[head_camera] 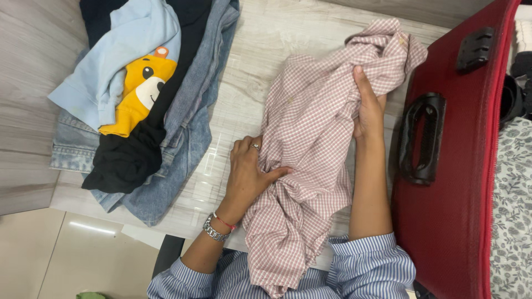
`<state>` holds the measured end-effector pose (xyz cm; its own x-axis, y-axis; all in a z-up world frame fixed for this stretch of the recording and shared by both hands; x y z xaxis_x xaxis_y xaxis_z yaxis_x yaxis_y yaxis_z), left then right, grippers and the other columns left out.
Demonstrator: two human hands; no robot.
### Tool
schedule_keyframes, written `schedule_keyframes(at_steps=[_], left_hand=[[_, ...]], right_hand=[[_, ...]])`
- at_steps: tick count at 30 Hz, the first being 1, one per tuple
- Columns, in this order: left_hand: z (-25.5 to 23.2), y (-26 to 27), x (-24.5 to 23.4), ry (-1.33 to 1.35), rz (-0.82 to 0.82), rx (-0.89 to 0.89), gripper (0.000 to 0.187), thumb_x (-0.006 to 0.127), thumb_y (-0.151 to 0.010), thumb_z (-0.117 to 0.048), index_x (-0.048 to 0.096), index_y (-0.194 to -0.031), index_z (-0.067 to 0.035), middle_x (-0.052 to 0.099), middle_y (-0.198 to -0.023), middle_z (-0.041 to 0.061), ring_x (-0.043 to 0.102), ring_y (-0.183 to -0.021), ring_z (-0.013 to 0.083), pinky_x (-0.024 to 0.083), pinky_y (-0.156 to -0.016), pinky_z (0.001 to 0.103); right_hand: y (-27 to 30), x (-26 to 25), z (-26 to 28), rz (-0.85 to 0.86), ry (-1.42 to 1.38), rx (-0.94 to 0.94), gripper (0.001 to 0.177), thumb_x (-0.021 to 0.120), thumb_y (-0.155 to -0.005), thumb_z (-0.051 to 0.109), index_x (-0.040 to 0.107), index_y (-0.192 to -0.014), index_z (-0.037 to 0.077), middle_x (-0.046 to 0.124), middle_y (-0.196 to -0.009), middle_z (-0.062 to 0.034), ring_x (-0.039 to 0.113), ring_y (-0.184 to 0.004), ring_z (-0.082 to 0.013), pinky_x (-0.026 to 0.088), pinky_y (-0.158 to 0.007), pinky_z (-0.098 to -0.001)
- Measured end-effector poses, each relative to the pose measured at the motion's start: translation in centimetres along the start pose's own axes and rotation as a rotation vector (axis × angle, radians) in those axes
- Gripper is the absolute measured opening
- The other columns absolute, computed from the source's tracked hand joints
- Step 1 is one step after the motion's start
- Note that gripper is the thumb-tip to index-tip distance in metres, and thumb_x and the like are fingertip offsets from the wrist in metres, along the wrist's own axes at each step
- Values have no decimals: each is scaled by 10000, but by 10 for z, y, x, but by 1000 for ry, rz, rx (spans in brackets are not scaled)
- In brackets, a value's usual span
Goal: The person folds a button-down shirt, a pair of pants, and a floral top by hand and places them inside a red suitcase.
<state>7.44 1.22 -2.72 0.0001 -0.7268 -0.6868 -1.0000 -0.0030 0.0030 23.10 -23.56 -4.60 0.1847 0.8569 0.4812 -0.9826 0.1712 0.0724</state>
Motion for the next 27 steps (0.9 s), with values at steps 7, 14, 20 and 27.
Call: schedule_keyframes(at_steps=[7,14,20,27], left_hand=[[10,6,-8,228,-63,187,613,721,-876,-130,517,-1428,45,617,-1326,272,587,-1230,377,449,-1039,449],[18,15,-40,457,64,58,580,650,-933,-75,450,-1462,53,740,-1187,226,746,-1067,285,551,-951,340],[3,24,-116,689,37,45,633,744,-864,-14,504,-1448,43,702,-1306,149,683,-1159,208,542,-1013,338],[-4,36,-197,699,-41,16,713,779,-786,15,508,-1445,48,673,-1359,158,671,-1214,224,535,-1033,351]], right_hand=[[1,46,32,140,85,-46,654,793,-931,249,495,-1418,-69,647,-1342,-175,640,-1255,-269,529,-1119,-381],[-4,78,43,290,37,-93,674,785,-959,286,473,-1442,-65,608,-1409,-174,592,-1329,-274,477,-1182,-396],[-16,116,42,444,-7,-107,638,705,-1031,363,498,-1474,-46,578,-1487,-163,555,-1409,-274,439,-1253,-402],[-27,180,30,603,-63,-101,620,678,-1054,387,482,-1487,-11,562,-1503,-122,541,-1423,-247,435,-1261,-404]])
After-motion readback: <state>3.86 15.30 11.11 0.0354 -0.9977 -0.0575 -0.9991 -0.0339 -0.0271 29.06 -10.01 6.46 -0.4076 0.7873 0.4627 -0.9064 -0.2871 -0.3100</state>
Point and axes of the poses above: each hand's wrist, its own y-axis away from the middle knuckle, its own x-axis out of the palm, z = x × y, the point moved 1 cm from there along -y, towards the middle knuckle
